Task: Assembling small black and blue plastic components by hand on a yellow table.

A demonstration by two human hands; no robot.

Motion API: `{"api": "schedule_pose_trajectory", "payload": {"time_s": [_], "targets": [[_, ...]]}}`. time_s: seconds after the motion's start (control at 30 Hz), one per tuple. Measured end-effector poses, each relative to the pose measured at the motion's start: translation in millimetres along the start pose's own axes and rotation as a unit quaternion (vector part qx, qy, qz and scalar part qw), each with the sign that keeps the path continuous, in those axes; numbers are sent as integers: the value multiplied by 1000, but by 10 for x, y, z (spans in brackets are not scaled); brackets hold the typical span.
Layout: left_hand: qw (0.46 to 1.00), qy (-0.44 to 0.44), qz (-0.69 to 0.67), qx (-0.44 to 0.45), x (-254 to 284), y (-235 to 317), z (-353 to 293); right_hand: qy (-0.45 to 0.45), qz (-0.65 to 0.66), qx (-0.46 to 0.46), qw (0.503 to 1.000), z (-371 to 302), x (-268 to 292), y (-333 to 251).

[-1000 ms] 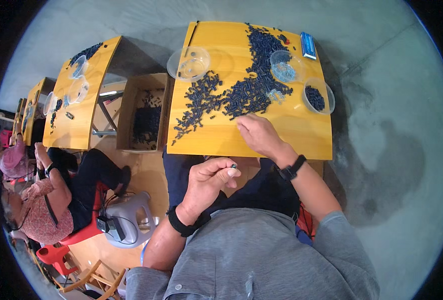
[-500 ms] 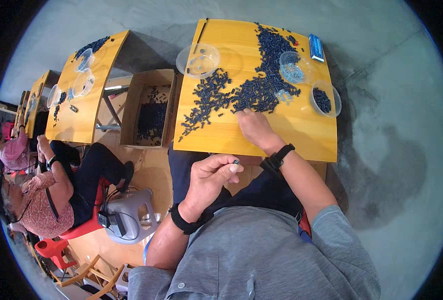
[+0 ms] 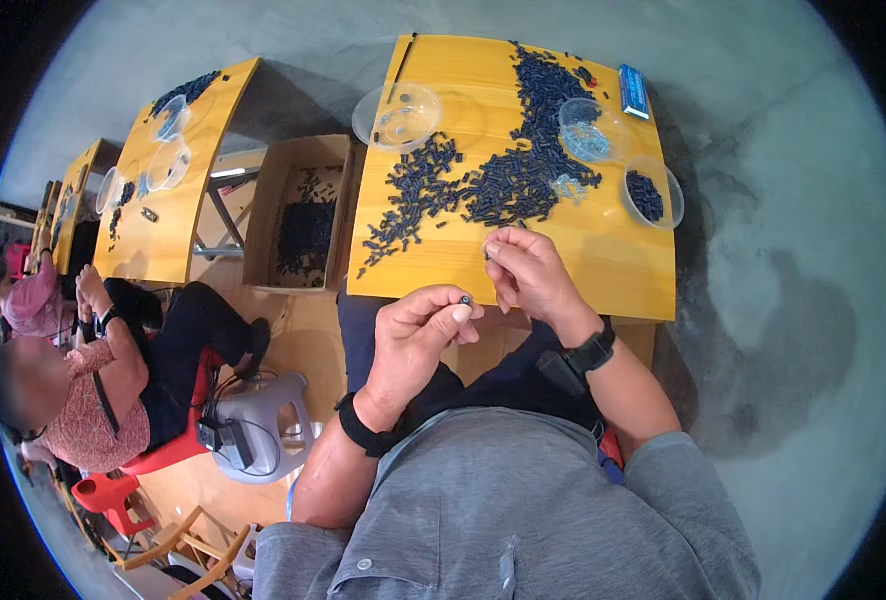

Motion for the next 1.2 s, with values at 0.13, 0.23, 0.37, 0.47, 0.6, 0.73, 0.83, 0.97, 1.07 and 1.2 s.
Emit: {"api": "schedule_pose_trajectory", "payload": {"time_s": [0.13,0.23,0.37,0.47,0.6,0.73,0.83,0.97,1.07,1.2], "targets": [[1000,-5,-3,5,-18,-35,19,-46,105,1,993,-244,-166,-259],[1000,-9,-10,6,-45,-26,22,-75,99,36,992,-338,-243,-323],[1000,-15,-12,0,-28,-35,27,-90,55,72,992,-408,-325,-318],[1000,-19,-7,-1,-8,-41,17,-90,54,80,991,-417,-352,-298],[1000,-19,-19,2,-9,-45,15,-91,47,85,991,-415,-351,-288],[1000,-25,-16,-4,-1,-34,18,-100,36,92,990,-399,-341,-268],[999,-19,-26,1,-9,-31,17,-102,32,97,990,-395,-338,-262],[1000,-19,-22,3,4,-27,20,-108,25,98,989,-398,-348,-288],[1000,-23,-15,10,17,-31,20,-111,-4,111,988,-390,-347,-317],[997,-37,-71,17,7,-28,18,-112,-30,130,985,-377,-345,-333]]}}
Point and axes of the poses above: each hand's wrist, its own z-axis towards the middle knuckle, its own x-axis out of the back of the hand, y = z × x, the point moved 1 cm from there along z, towards the middle knuckle, and after that the axes turned 1 degree about z, right-handed, at the moved point
